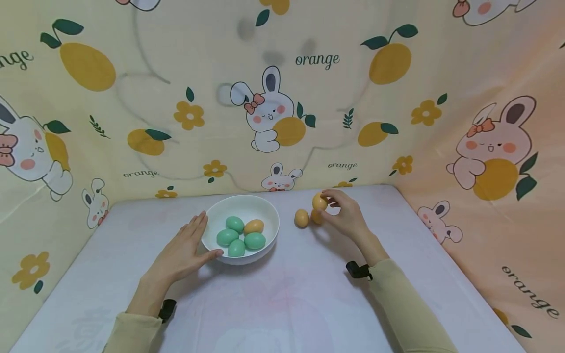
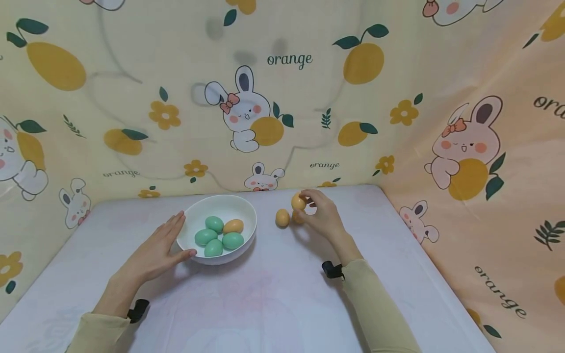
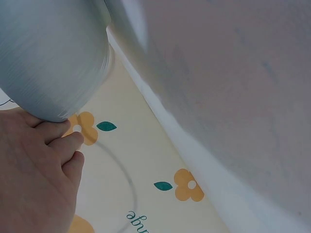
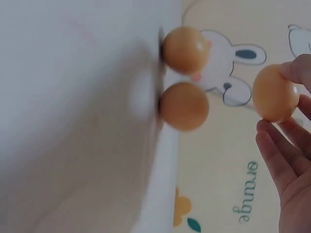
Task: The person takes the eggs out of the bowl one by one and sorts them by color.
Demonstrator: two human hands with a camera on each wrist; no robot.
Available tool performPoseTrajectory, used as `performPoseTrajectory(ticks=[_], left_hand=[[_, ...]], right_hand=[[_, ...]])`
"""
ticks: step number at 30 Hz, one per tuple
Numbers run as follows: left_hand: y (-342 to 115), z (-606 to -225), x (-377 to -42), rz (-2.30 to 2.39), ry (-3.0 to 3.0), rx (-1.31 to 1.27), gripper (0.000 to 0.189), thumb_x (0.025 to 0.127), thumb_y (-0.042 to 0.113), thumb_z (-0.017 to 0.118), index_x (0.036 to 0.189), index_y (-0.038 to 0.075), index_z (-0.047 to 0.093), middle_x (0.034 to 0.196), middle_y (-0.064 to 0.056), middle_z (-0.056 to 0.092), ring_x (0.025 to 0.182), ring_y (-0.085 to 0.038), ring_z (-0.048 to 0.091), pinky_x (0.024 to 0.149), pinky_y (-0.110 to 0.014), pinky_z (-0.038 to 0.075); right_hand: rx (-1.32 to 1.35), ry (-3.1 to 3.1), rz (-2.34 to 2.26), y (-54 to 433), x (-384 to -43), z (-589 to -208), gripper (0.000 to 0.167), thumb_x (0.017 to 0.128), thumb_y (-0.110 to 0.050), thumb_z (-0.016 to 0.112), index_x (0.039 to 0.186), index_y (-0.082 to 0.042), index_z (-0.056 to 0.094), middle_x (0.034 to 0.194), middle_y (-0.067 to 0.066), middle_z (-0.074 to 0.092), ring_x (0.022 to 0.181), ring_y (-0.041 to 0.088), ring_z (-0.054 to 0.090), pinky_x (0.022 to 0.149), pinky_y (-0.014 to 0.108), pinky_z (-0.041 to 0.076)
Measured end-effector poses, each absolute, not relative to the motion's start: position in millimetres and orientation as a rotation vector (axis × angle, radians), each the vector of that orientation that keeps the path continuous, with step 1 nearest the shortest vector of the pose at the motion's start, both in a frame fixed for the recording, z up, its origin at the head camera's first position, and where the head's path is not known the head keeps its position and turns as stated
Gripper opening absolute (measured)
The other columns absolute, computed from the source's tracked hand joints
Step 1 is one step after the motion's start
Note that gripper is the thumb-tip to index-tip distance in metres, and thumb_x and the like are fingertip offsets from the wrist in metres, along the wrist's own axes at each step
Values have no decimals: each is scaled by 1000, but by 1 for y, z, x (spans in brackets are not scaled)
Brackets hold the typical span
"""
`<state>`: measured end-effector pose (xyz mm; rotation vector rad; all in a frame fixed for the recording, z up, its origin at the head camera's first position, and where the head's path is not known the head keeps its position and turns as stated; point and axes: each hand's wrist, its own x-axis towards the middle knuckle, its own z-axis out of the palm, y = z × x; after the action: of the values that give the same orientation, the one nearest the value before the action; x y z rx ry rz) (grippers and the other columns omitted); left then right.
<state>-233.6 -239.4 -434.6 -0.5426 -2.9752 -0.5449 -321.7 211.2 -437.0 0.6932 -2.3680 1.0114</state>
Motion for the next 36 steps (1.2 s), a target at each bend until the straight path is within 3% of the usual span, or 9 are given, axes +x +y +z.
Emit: performPoseTrajectory(ticks=[12, 26, 36], left_hand=[[-239, -434, -232, -557, -2979, -535, 107, 95, 64, 64, 163, -5, 19, 172, -21, 15, 158, -42, 16, 129, -58, 16], [-240, -434, -232, -556, -2971, -542, 109, 95, 68, 61, 163, -5, 19, 172, -20, 15, 158, -42, 16, 128, -58, 17], [-240, -434, -232, -557, -2965, -549, 111, 94, 73, 57, 163, -5, 19, 172, -20, 15, 158, -41, 16, 128, -58, 17]], right_hand=[[627, -2475, 951, 239, -328, -447, 49, 83, -3, 86, 127, 2, 65, 124, 17, 69, 105, 33, 68, 86, 46, 63], [566, -2720, 888, 256, -335, -444, 44, 88, -6, 81, 129, 0, 65, 129, 21, 67, 108, 36, 67, 92, 50, 60], [554, -2884, 870, 258, -344, -445, 40, 89, -11, 79, 127, -3, 68, 123, 17, 69, 105, 34, 67, 91, 50, 58]])
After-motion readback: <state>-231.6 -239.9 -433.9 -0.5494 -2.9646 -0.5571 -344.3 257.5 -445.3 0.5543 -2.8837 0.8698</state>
